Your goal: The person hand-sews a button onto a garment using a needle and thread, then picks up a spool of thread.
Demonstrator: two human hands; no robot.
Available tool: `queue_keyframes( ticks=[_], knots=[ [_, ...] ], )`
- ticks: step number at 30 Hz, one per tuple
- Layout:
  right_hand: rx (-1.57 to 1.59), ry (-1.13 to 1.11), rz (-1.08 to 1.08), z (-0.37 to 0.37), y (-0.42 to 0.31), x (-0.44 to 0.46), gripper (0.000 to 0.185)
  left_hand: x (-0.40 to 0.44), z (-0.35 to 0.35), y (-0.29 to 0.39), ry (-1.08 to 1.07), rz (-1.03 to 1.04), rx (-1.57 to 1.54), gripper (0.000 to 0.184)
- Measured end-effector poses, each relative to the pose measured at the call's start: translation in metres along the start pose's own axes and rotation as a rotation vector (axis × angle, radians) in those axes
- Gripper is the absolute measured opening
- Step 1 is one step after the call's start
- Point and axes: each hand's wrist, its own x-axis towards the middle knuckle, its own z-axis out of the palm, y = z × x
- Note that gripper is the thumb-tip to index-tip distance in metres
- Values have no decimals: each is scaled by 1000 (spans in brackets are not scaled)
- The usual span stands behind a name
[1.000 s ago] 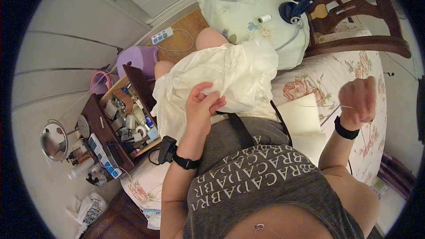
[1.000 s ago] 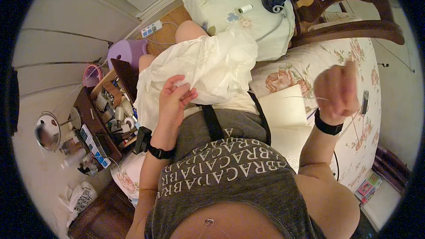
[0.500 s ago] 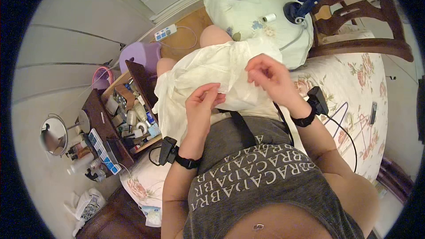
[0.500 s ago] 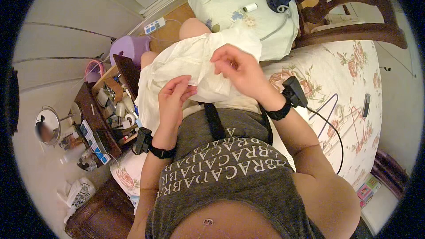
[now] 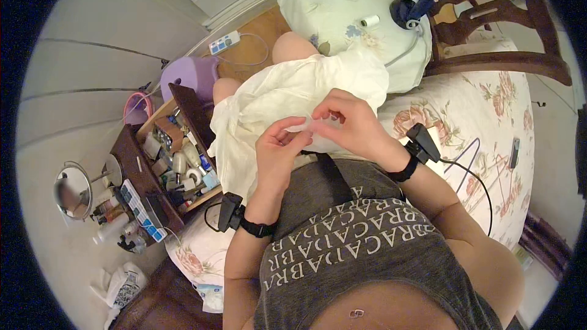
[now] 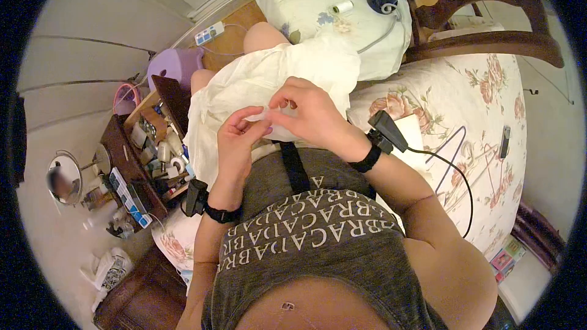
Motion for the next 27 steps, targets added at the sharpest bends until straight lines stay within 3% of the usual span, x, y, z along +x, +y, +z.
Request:
queue_keyframes(
  ticks=[5, 9, 11, 15, 17, 27],
  knots=[
    [289, -18, 245, 7, 20, -1, 12, -1, 1, 2, 32, -54, -7, 27],
    [276, -32, 232, 7, 18, -8, 11, -1, 1, 2, 27, -63, -41, 24],
    [302, -7, 242, 7, 16, -10, 11, -2, 1, 4, 16, -73, -272, 22],
    [347, 48, 201, 5, 16, -14, 12, -2, -2, 2, 60, -58, -236, 24],
    [491, -1, 348, 3, 21, -16, 7, -3, 0, 3, 82, -66, -152, 24],
    [432, 29, 310, -3, 22, -20, 11, -4, -2, -1, 38, -29, 1, 26]
  ],
)
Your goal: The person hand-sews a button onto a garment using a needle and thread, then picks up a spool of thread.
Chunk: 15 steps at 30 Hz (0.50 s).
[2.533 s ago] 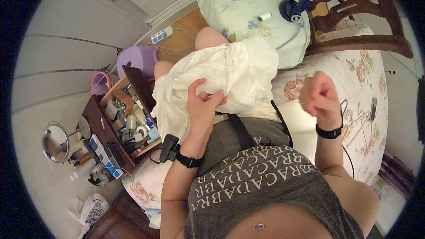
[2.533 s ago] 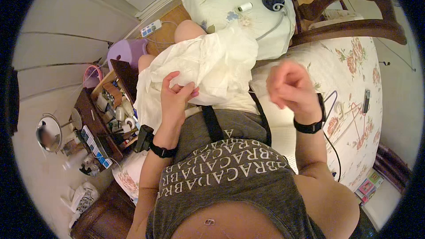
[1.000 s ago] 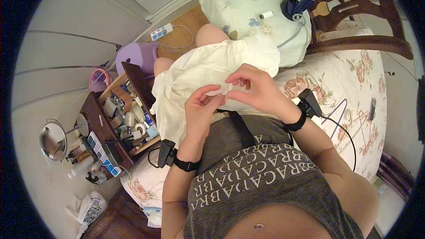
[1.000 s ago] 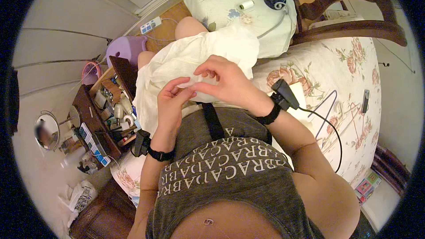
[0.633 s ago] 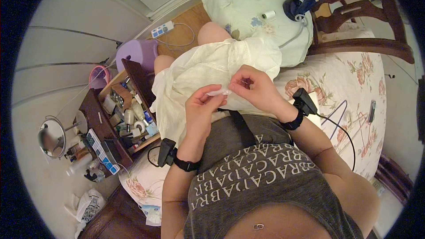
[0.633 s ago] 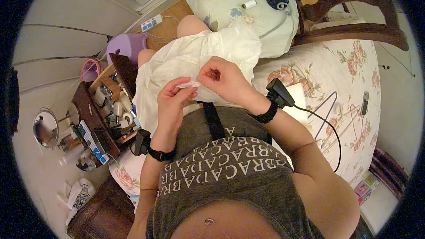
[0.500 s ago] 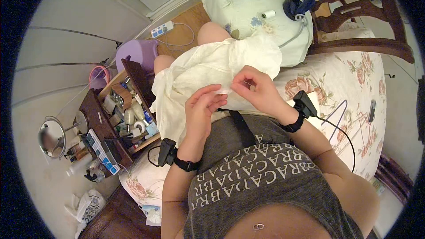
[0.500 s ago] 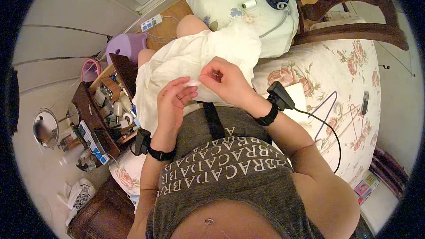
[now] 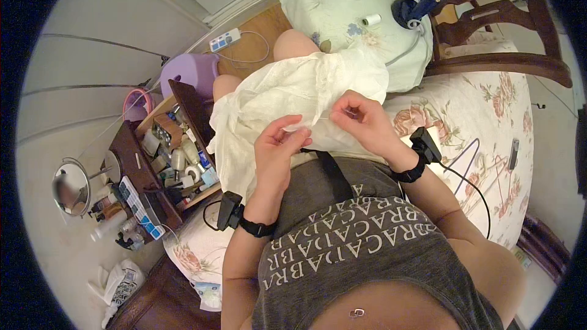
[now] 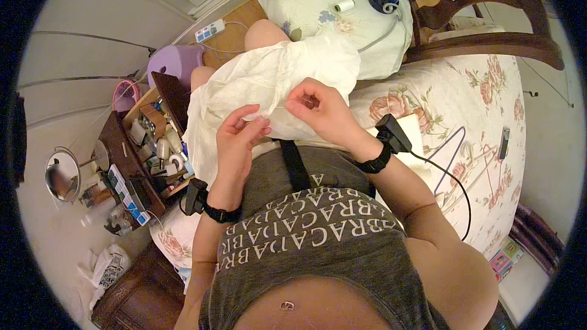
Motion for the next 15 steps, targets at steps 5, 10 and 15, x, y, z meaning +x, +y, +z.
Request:
queue_keyframes(
  ticks=[5, 10, 15],
  knots=[
    [-5, -88, -43, 2, -4, -2, 11, 4, 3, 0, 124, -49, -176, 16],
    [-35, -166, -58, 3, -16, -7, 10, 9, 4, -1, 55, -33, -213, 19],
    [-68, -181, -68, 3, -22, -8, 9, 14, 7, -5, 6, 8, -216, 23]
  ],
)
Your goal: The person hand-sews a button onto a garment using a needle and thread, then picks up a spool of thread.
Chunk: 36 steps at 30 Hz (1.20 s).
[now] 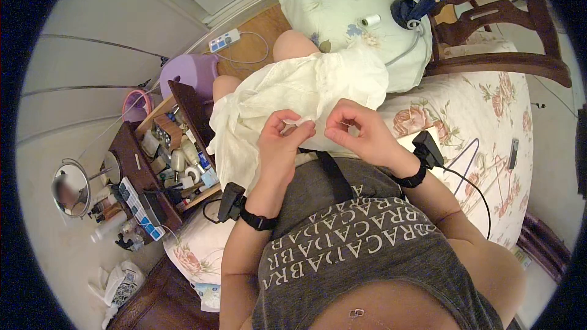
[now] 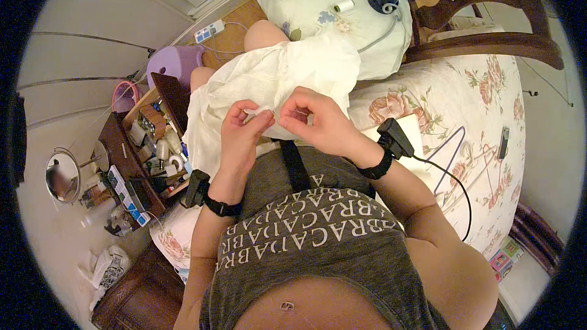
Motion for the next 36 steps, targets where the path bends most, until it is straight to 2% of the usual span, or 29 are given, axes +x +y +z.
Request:
queue_keyframes(
  ticks=[9, 13, 15, 18, 21, 22, 24, 26, 28, 32, 36],
  knots=[
    [-212, 32, -319, -13, 3, 32, 6, -3, 1, 2, -35, 6, 167, 25],
    [-35, 34, -288, -9, 8, 51, 6, -6, 0, 2, -71, 11, 186, 22],
    [130, -30, -179, -6, 12, 57, 7, -4, -1, 2, -70, 18, 183, 20],
    [104, -48, -90, -3, 11, 56, 7, -4, -3, 1, -73, -2, 247, 16],
    [13, -10, -91, 2, 5, 53, 6, -4, -2, 2, -65, 30, 348, 13],
    [13, -9, -90, 4, 5, 51, 6, -4, -2, 2, -61, 0, 279, 14],
    [-236, -28, -285, 7, 4, 47, 7, -3, 1, 5, -61, -32, 211, 17],
    [-261, -34, -273, 11, 0, 39, 8, -2, 4, 12, -1, -151, 31, 20],
    [-393, -132, -437, 14, 1, 31, 10, 3, -12, 1, -36, -177, 51, 20],
    [-415, -157, -437, 16, 0, 19, 11, 0, -4, 8, -53, -274, 5, 23],
    [-405, -144, -446, -6, -9, 14, 10, 1, -8, 6, -82, -277, -67, 22]
  ],
)
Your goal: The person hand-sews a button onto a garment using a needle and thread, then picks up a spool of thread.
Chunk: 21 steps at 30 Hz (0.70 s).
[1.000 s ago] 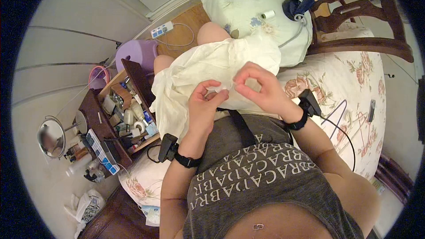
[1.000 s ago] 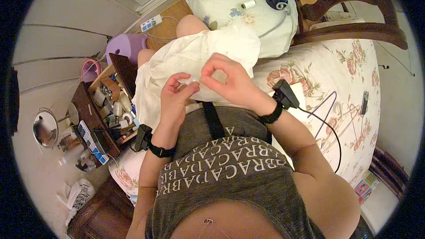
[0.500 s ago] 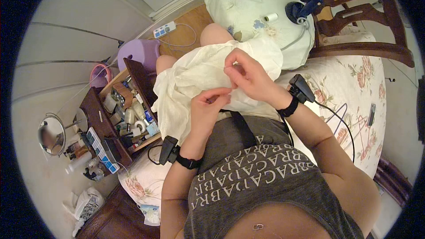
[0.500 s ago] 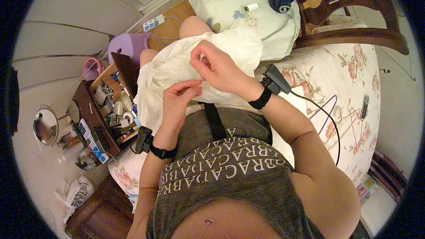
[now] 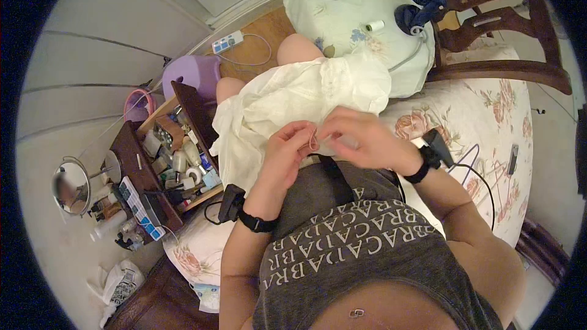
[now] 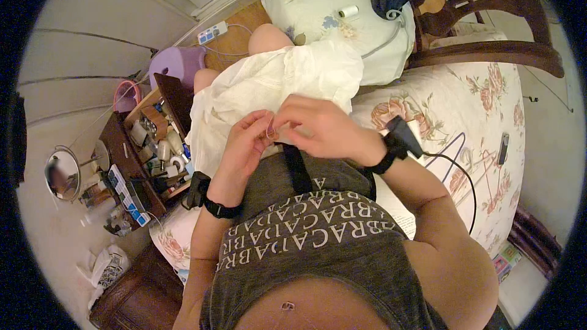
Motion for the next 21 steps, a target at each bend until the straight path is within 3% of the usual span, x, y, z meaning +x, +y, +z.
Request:
queue_keyframes(
  ticks=[3, 5, 8, 10, 13, 18, 21],
  knots=[
    [13, 151, 88, -30, -5, 4, 10, -7, 3, 2, 35, -4, 131, 20],
    [296, 317, 286, -44, -6, 13, 12, -12, 1, 4, 20, -17, 176, 20],
    [390, 335, 209, -36, 12, 35, 14, -17, -2, 3, 9, -29, 204, 19],
    [290, 273, 228, -19, 23, 47, 16, -20, -3, 4, 15, -27, 189, 21],
    [126, -111, 263, 1, 25, 57, 23, -26, -5, 9, 21, -44, 157, 23],
    [33, -266, 252, -4, 29, 38, 9, -31, -14, 11, 11, -11, 5, 20],
    [81, -244, 398, -7, 25, 20, 7, -29, -14, 10, 18, -28, -82, 18]
  ],
)
